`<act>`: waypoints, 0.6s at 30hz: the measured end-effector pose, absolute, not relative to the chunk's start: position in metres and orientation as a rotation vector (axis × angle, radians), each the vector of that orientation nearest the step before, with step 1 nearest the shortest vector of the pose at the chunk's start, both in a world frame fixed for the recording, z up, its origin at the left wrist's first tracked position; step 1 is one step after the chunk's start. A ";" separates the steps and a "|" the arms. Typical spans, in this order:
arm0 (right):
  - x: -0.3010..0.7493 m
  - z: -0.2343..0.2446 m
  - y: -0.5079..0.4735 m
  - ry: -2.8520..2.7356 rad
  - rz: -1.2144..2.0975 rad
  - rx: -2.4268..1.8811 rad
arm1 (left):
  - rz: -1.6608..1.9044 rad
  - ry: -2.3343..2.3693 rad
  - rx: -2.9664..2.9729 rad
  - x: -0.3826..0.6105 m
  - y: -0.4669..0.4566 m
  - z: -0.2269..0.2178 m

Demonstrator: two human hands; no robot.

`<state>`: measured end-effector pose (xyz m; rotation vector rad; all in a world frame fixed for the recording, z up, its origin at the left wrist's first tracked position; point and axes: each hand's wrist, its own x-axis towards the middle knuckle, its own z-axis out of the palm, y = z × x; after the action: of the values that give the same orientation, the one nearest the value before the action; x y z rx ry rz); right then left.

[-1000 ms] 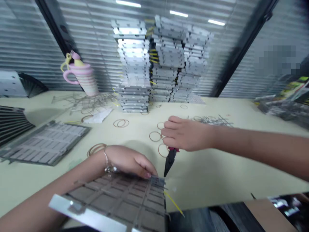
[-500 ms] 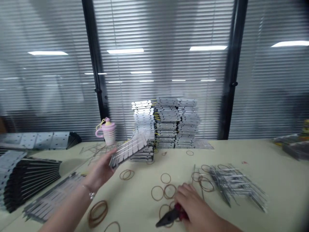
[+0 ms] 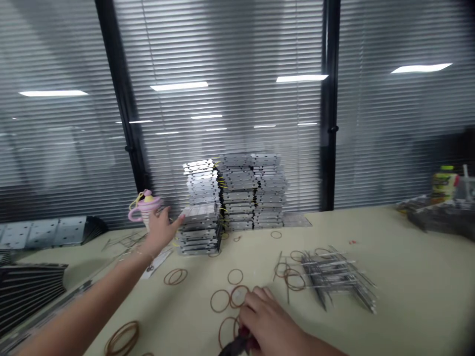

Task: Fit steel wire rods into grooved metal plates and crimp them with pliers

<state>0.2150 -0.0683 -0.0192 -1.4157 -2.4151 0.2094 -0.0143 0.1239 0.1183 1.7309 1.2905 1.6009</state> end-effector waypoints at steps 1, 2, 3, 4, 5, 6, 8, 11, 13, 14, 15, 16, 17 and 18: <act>0.215 -0.020 -0.068 -2.425 0.195 -1.400 | 1.578 1.335 1.891 -0.016 0.125 0.115; 0.214 -0.021 -0.068 -2.433 0.181 -1.385 | 1.536 1.353 2.042 -0.017 0.126 0.111; 0.214 -0.022 -0.068 -2.438 0.170 -1.373 | 1.469 1.360 2.198 -0.017 0.127 0.107; 0.213 -0.022 -0.069 -2.438 0.162 -1.367 | 1.388 1.358 2.347 -0.015 0.128 0.104; 0.213 -0.022 -0.069 -2.434 0.157 -1.365 | 1.308 1.360 2.478 -0.012 0.130 0.100; 0.213 -0.021 -0.070 -2.427 0.153 -1.366 | 1.237 1.371 2.589 -0.008 0.131 0.097; 0.215 -0.018 -0.072 -2.424 0.144 -1.358 | 1.142 1.432 2.749 0.002 0.135 0.092; 0.220 -0.011 -0.077 -2.449 0.117 -1.298 | 1.076 1.568 2.870 0.016 0.138 0.087; 0.224 -0.007 -0.082 -2.445 0.119 -1.296 | 1.035 1.636 2.907 0.022 0.136 0.085; 0.226 -0.005 -0.084 -2.434 0.148 -1.308 | 1.018 1.661 2.913 0.022 0.134 0.084; 0.227 -0.004 -0.085 -2.425 0.201 -1.317 | 1.008 1.687 2.913 0.021 0.131 0.084; 0.228 -0.003 -0.086 -2.419 0.276 -1.314 | 1.006 1.714 2.906 0.017 0.127 0.084; 0.228 -0.003 -0.087 -2.415 0.361 -1.297 | 1.008 1.740 2.896 0.011 0.123 0.085; 0.228 -0.003 -0.087 -2.407 0.441 -1.273 | 1.011 1.770 2.892 0.002 0.119 0.085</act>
<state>0.2284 -0.0866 -0.0027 -1.2729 -2.4073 0.4408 0.0016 0.1192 0.0849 2.8923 1.7704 1.0114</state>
